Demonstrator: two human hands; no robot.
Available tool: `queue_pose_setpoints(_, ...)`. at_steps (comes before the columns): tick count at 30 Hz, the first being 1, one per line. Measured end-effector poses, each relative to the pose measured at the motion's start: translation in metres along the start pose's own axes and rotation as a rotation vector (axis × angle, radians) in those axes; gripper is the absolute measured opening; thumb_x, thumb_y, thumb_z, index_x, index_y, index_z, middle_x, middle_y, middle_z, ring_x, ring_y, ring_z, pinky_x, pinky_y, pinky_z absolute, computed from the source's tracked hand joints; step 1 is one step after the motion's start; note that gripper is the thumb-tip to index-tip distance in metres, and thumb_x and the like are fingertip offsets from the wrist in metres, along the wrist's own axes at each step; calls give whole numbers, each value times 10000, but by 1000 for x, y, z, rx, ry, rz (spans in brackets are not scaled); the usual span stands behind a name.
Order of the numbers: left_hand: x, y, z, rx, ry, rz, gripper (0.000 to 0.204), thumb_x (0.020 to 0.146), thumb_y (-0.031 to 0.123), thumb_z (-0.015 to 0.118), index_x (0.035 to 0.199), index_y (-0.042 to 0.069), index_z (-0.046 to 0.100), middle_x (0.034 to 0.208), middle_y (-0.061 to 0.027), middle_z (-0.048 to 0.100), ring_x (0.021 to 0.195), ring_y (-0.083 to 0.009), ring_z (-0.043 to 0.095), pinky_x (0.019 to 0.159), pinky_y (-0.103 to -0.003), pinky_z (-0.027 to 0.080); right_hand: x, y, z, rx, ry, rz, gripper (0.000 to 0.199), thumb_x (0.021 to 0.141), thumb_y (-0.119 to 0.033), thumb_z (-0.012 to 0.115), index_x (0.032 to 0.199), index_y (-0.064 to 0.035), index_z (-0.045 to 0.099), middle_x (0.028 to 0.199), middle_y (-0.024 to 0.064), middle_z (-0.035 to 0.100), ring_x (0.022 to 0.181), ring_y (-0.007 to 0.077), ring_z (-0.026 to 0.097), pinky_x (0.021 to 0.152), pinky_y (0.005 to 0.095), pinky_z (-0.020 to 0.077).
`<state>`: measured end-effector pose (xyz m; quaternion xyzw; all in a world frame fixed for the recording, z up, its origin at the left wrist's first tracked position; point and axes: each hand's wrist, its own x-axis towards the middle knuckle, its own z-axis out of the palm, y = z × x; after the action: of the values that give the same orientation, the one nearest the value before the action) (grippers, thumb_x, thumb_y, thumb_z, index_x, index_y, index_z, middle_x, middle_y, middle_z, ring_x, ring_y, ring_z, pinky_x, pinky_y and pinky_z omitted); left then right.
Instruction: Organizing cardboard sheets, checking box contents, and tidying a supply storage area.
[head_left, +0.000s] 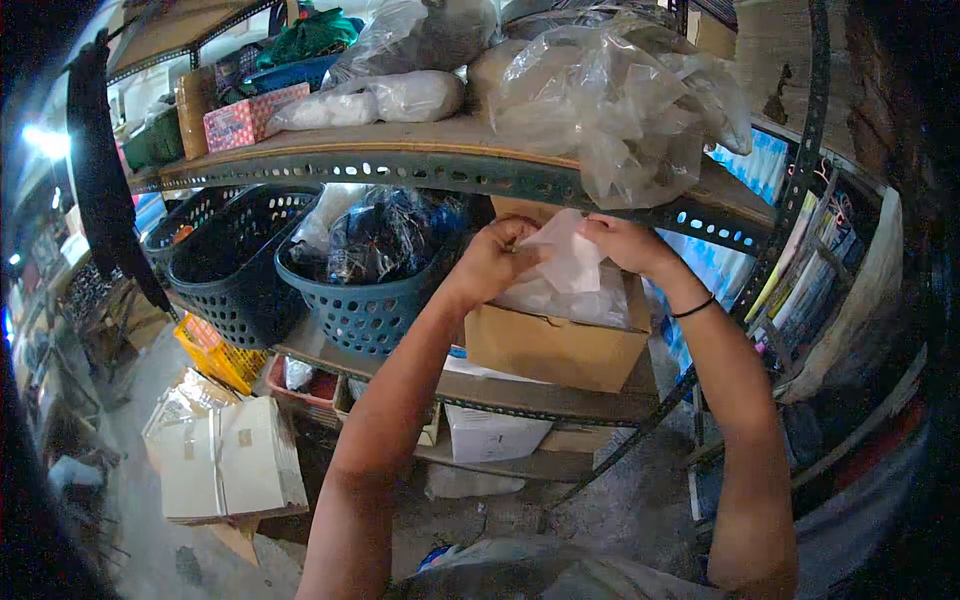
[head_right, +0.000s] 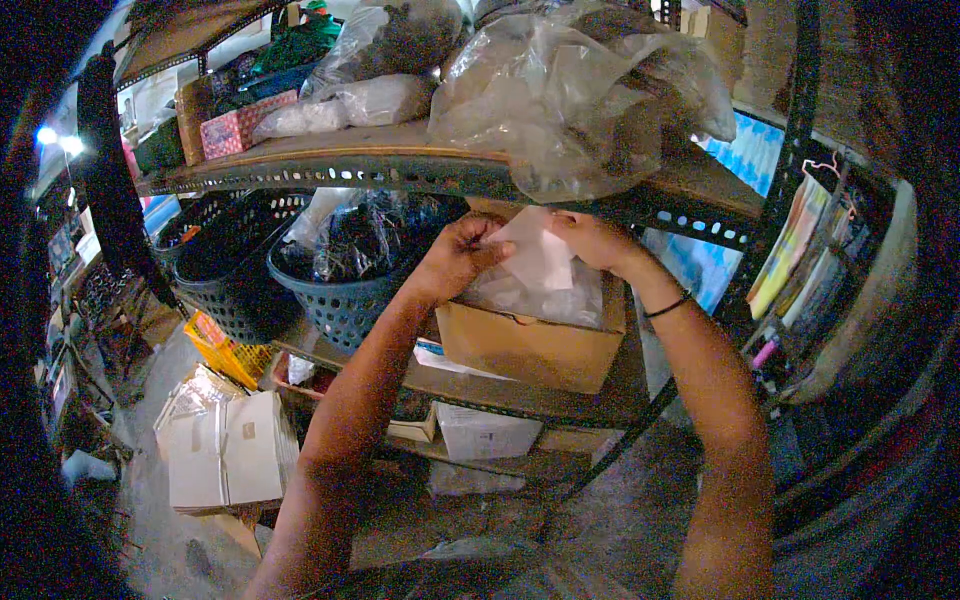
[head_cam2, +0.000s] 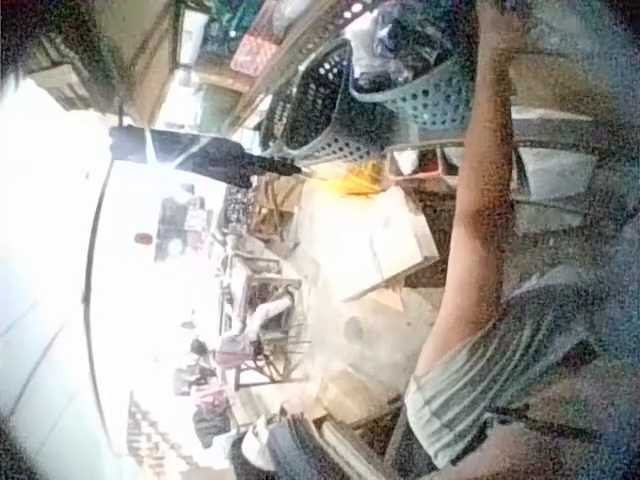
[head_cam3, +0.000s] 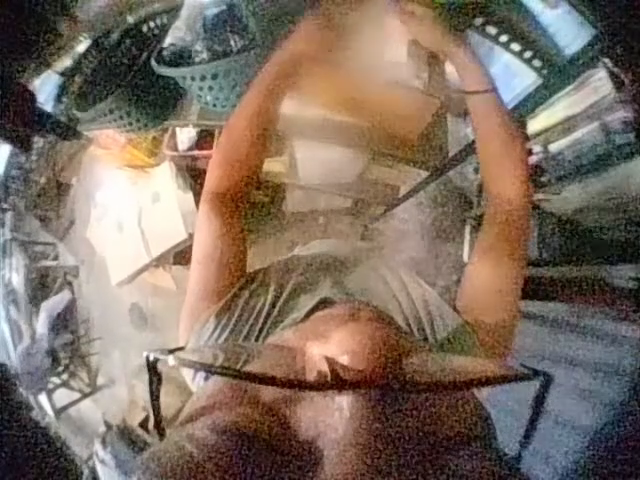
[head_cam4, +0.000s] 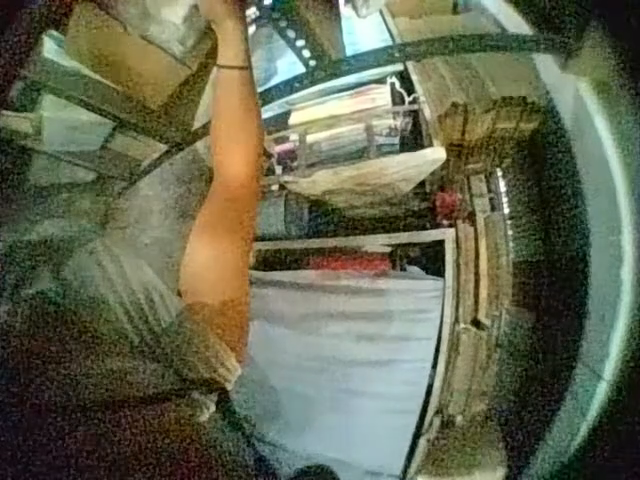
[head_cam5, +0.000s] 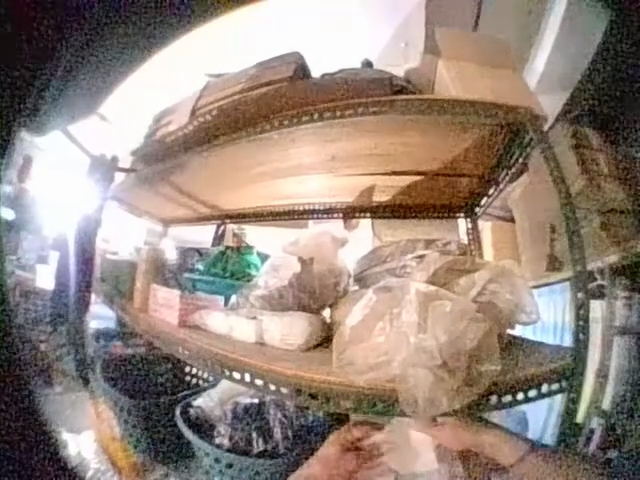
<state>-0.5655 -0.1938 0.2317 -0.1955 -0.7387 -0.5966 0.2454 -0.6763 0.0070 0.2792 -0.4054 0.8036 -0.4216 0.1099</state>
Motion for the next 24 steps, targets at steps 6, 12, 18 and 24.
queue_pose_setpoints(6,-1,0,-4,148,35,-91,232,836,213,675,898,-10,658,998,-71,585,905,-175,552,818,-293,428,0,-10,2,44,-107,-102,376,928,-300,541,1162,-7,573,1012,10,608,901,83,529,814,242,427)
queue_pose_setpoints(12,-3,-7,-16,54,2,45,209,819,210,695,873,15,642,943,-77,589,858,-169,562,779,-293,444,-7,-16,-2,47,83,50,443,913,-389,520,1227,-80,567,1088,26,620,951,140,557,827,276,442)
queue_pose_setpoints(18,-9,-9,-26,-332,44,-129,138,847,88,649,884,78,516,806,-16,584,742,-140,581,709,-279,478,-14,-14,-8,131,158,27,448,909,-374,531,1260,-97,550,1172,33,595,1012,158,542,889,288,425)
queue_pose_setpoints(24,-5,-11,-14,-348,113,-172,621,780,215,743,1283,29,429,1068,-99,497,980,-164,527,757,-285,494,-9,-15,-7,389,104,23,371,862,-229,648,1172,-36,580,1157,74,583,1013,150,554,871,280,456)
